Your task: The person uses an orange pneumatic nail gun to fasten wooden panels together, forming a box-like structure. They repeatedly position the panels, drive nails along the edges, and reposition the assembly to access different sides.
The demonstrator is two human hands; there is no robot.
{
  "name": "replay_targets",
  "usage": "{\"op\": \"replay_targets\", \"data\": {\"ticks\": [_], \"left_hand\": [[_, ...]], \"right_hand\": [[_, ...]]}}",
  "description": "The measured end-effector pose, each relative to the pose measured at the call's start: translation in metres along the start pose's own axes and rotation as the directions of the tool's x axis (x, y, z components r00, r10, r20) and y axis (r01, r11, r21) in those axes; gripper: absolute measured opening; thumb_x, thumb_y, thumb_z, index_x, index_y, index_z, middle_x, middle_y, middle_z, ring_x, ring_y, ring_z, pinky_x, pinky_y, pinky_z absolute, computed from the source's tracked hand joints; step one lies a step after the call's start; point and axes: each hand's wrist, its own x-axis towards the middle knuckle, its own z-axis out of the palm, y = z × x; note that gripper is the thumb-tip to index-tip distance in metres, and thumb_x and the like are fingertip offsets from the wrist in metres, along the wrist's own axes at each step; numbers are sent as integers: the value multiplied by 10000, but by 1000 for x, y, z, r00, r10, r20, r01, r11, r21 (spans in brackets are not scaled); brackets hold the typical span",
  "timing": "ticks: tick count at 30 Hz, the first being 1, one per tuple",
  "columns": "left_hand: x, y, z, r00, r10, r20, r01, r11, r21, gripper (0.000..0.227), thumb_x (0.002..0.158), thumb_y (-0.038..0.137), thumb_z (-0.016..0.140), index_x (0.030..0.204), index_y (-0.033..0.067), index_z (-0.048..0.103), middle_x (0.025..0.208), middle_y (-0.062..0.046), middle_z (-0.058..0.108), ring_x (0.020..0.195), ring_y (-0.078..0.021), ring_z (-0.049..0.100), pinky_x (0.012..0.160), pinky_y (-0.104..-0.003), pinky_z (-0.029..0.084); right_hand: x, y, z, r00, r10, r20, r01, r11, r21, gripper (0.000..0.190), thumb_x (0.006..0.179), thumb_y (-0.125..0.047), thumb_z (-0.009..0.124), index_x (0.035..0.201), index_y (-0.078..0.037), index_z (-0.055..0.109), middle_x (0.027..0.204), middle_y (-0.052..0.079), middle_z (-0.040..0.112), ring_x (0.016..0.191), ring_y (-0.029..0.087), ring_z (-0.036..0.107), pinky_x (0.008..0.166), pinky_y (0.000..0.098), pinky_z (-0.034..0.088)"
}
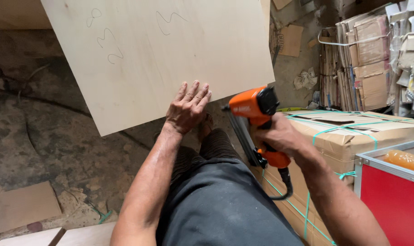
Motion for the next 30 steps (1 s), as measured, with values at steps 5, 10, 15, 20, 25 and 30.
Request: {"op": "replay_targets", "data": {"ticks": [5, 10, 15, 20, 25, 30], "left_hand": [[6, 1, -7, 1000, -9, -29, 9, 1000, -9, 306, 889, 247, 670, 1176, 215, 771, 1285, -47, 740, 1205, -272, 688, 1066, -523, 501], [10, 0, -12, 1000, -4, -29, 4, 1000, -17, 310, 873, 236, 676, 1165, 208, 777, 1276, -50, 744, 1195, -271, 694, 1053, -517, 513], [15, 0, -15, 999, 14, -32, -15, 1000, -10, 300, 893, 235, 693, 1177, 200, 782, 1276, -64, 745, 1182, -281, 699, 1033, -517, 528], [15, -2, -20, 1000, 4, -29, -4, 1000, -17, 284, 908, 255, 681, 1172, 217, 778, 1266, -42, 752, 1186, -257, 701, 1054, -499, 511], [12, 0, -13, 998, -48, -32, 47, 999, -20, 317, 880, 315, 692, 1178, 239, 772, 1272, -19, 749, 1188, -239, 699, 1064, -503, 499], [10, 7, -2, 999, -25, -44, 26, 999, 32, 287, 950, 279, 646, 1194, 178, 758, 1305, -87, 727, 1202, -317, 686, 1066, -571, 480]], "right_hand": [[1, -24, 40, 997, 16, 73, 2, 969, -246, 268, 722, -116, 717, 887, 92, 754, 635, 248, 636, 641, 327, 642, 617, 473, 501], [79, 48, 68, 978, 205, 35, -173, 893, -416, 274, 648, -253, 679, 673, 14, 735, 616, 221, 622, 606, 366, 664, 581, 487, 500], [98, 37, 71, 986, 165, 29, -137, 894, -428, 201, 608, -226, 631, 525, -66, 720, 494, 175, 583, 503, 341, 636, 496, 456, 490], [30, -10, 61, 992, 99, 85, -62, 931, -360, 278, 663, -212, 677, 831, 6, 720, 715, 271, 676, 734, 404, 719, 630, 513, 519], [-14, 9, 20, 996, -25, 81, 23, 1000, 21, 212, 768, -112, 715, 880, 54, 646, 692, 136, 533, 688, 254, 623, 498, 306, 430], [-25, -5, -10, 985, 43, -166, -6, 976, 216, 82, 714, 68, 682, 788, 102, 684, 520, 259, 634, 436, 357, 674, 458, 466, 566]]}}
